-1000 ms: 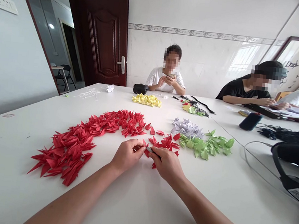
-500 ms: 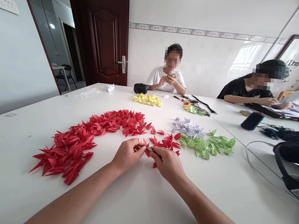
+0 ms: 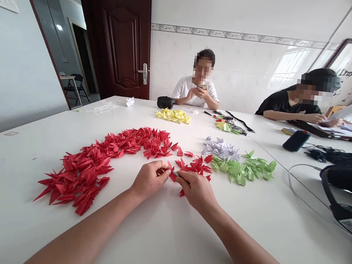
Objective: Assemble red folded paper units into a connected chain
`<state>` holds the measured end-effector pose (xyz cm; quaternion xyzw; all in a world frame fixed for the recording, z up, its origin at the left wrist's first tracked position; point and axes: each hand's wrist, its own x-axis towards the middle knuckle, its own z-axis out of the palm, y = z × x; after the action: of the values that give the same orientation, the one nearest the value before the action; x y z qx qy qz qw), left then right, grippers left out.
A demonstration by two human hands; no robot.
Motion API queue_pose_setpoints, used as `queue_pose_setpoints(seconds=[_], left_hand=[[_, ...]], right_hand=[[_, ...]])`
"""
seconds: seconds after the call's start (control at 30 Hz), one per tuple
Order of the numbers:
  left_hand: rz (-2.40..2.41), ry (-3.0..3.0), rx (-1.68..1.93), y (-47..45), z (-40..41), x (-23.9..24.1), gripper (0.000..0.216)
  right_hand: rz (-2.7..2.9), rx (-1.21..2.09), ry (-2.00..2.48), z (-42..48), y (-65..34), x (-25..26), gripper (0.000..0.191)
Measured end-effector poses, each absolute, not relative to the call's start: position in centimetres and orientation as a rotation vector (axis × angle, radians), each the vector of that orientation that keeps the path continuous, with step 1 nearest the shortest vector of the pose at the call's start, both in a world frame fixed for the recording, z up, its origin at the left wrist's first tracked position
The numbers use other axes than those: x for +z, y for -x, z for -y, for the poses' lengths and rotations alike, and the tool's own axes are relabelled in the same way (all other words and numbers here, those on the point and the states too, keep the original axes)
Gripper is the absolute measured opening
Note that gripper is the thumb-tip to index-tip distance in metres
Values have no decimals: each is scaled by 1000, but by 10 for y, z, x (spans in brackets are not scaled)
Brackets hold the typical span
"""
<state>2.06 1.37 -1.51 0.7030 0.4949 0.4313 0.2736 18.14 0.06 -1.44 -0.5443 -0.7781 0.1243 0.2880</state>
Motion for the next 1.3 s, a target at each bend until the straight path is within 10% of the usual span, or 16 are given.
queue_pose_setpoints(seconds=[1.3], left_hand=[[-1663, -1856, 1212, 36, -67, -35, 46]], right_hand=[[2060, 346, 1402, 2, -179, -17, 22]])
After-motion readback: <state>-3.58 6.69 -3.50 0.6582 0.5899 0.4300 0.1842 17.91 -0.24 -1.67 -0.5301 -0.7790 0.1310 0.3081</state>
